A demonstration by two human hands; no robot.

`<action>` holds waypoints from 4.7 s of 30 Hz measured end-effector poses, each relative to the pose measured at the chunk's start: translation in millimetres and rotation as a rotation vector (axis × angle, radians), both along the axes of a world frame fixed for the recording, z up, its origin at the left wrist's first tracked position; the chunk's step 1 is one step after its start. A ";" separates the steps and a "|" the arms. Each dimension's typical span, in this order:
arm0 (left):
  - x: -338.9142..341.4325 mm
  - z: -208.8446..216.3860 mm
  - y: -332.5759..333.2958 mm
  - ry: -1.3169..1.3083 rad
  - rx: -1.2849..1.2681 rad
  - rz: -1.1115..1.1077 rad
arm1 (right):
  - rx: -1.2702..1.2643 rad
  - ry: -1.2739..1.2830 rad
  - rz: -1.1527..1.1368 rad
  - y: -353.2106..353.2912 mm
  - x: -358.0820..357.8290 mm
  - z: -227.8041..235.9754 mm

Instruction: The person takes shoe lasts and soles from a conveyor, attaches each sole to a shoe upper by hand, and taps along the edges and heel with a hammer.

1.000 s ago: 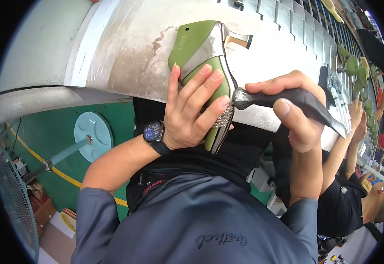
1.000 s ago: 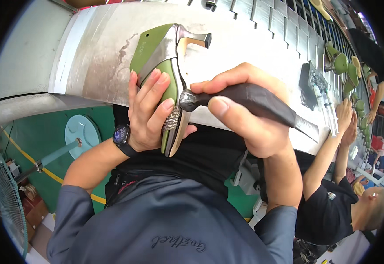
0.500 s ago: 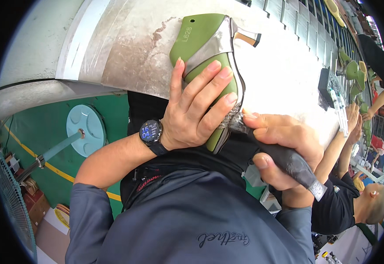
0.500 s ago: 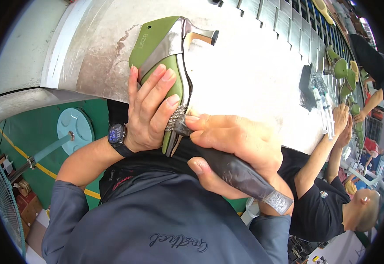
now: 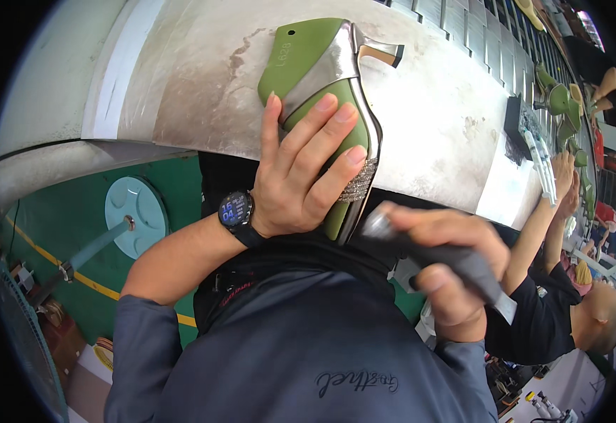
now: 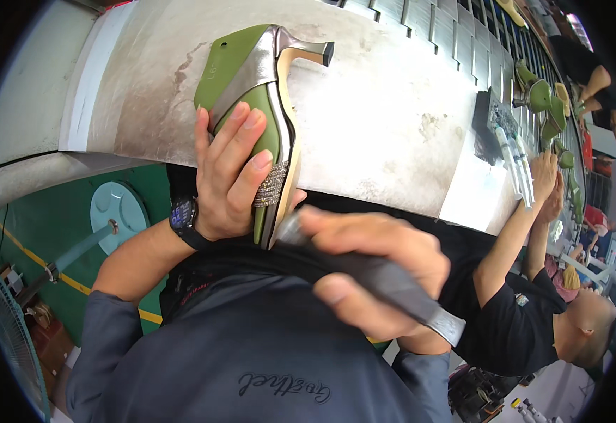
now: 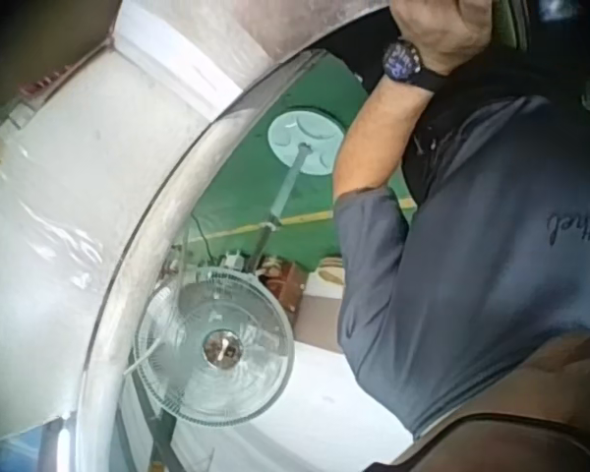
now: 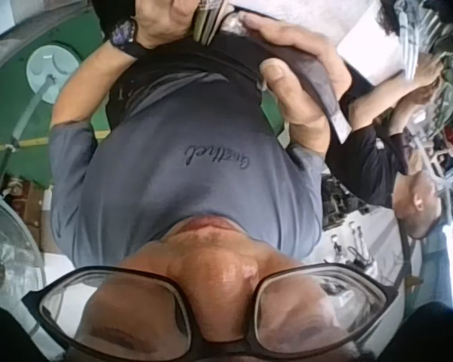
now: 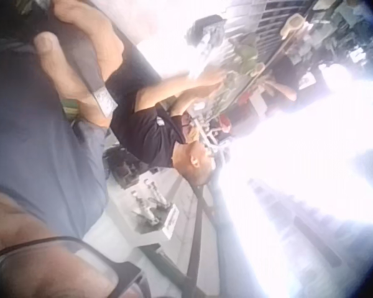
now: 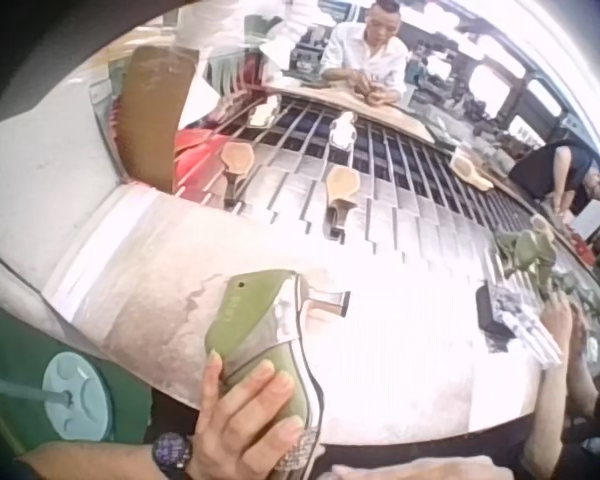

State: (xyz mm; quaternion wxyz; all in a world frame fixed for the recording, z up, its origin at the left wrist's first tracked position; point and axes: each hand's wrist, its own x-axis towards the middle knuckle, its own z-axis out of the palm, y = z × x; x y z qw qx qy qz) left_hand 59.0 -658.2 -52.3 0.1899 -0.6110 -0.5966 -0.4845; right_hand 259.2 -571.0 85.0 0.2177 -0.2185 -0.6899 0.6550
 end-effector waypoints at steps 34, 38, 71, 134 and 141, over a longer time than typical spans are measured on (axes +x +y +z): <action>9.7 -15.6 5.2 -0.042 0.027 0.051 | -0.164 -0.399 -0.091 95.7 -106.9 16.4; 9.5 -14.6 -0.7 -0.047 -0.001 0.020 | -0.205 -0.225 -0.209 87.4 -106.0 -0.6; -6.2 -7.8 1.5 0.124 -0.032 -0.007 | 0.233 -0.045 -0.298 49.8 -37.7 23.3; -208.8 63.6 198.6 -0.154 -0.866 0.364 | 0.473 -0.101 -0.044 133.7 -141.2 -62.9; -171.6 93.4 203.6 -0.289 -0.529 0.194 | 0.335 0.054 -0.240 139.9 -141.9 -59.6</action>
